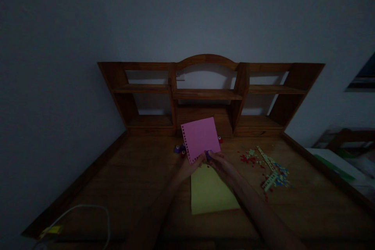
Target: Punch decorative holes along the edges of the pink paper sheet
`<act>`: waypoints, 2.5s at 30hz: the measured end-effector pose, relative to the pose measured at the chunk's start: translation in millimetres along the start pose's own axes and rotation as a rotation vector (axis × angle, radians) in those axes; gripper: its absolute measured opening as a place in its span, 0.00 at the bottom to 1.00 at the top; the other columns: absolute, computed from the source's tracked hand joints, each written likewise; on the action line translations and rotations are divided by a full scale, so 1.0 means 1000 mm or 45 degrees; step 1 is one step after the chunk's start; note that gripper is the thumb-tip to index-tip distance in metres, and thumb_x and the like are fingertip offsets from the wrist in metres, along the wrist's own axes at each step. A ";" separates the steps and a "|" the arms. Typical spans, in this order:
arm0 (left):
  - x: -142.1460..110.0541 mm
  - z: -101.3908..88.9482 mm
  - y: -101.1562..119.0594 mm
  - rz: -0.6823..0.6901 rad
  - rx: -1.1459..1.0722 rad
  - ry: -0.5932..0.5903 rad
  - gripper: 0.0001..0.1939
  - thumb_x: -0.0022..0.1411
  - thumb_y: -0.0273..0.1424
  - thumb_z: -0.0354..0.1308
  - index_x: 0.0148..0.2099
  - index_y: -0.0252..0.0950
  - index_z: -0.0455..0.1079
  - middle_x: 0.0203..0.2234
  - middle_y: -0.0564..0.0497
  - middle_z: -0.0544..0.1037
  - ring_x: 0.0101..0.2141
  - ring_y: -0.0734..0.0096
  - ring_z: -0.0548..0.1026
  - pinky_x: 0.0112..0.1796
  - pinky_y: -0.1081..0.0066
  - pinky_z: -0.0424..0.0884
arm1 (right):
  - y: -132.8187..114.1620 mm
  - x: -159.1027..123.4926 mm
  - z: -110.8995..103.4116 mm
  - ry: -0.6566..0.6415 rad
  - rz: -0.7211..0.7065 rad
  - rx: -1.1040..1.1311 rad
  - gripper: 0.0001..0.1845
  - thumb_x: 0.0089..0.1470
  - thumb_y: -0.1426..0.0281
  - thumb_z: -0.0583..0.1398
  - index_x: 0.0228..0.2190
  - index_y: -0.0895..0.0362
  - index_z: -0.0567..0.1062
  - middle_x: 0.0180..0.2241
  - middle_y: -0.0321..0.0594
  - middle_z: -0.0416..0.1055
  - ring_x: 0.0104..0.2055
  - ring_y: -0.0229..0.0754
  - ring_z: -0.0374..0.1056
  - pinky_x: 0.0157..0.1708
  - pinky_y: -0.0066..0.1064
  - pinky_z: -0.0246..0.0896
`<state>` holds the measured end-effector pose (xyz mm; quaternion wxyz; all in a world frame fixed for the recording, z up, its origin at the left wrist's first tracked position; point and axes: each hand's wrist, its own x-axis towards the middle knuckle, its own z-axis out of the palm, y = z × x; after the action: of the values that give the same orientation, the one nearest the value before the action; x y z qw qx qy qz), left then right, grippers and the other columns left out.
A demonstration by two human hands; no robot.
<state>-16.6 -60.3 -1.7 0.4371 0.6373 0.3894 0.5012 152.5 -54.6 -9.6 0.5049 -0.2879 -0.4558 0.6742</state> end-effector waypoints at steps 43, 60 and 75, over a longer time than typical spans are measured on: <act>-0.006 0.003 0.008 -0.027 -0.011 -0.062 0.20 0.66 0.46 0.52 0.33 0.33 0.69 0.27 0.49 0.72 0.26 0.72 0.69 0.28 0.72 0.65 | -0.010 -0.006 0.006 0.062 0.032 0.015 0.16 0.45 0.60 0.70 0.19 0.58 0.77 0.23 0.38 0.73 0.25 0.37 0.64 0.28 0.30 0.55; -0.001 0.004 0.000 -0.025 0.012 0.069 0.21 0.62 0.49 0.55 0.31 0.34 0.67 0.23 0.51 0.70 0.24 0.73 0.67 0.25 0.73 0.64 | -0.010 -0.005 0.007 0.012 0.048 -0.047 0.17 0.49 0.57 0.67 0.21 0.58 0.77 0.26 0.40 0.74 0.26 0.36 0.62 0.27 0.29 0.52; 0.005 -0.001 0.000 -0.019 -0.110 0.313 0.22 0.60 0.48 0.57 0.26 0.35 0.66 0.20 0.53 0.69 0.23 0.72 0.68 0.26 0.72 0.64 | -0.001 -0.001 0.004 0.144 0.105 -0.051 0.18 0.49 0.54 0.67 0.30 0.57 0.78 0.24 0.38 0.74 0.22 0.35 0.63 0.26 0.29 0.56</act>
<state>-16.3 -55.6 0.2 0.4169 0.5488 0.4227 0.5886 150.0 -57.1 -6.9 0.4957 -0.3540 -0.4278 0.6678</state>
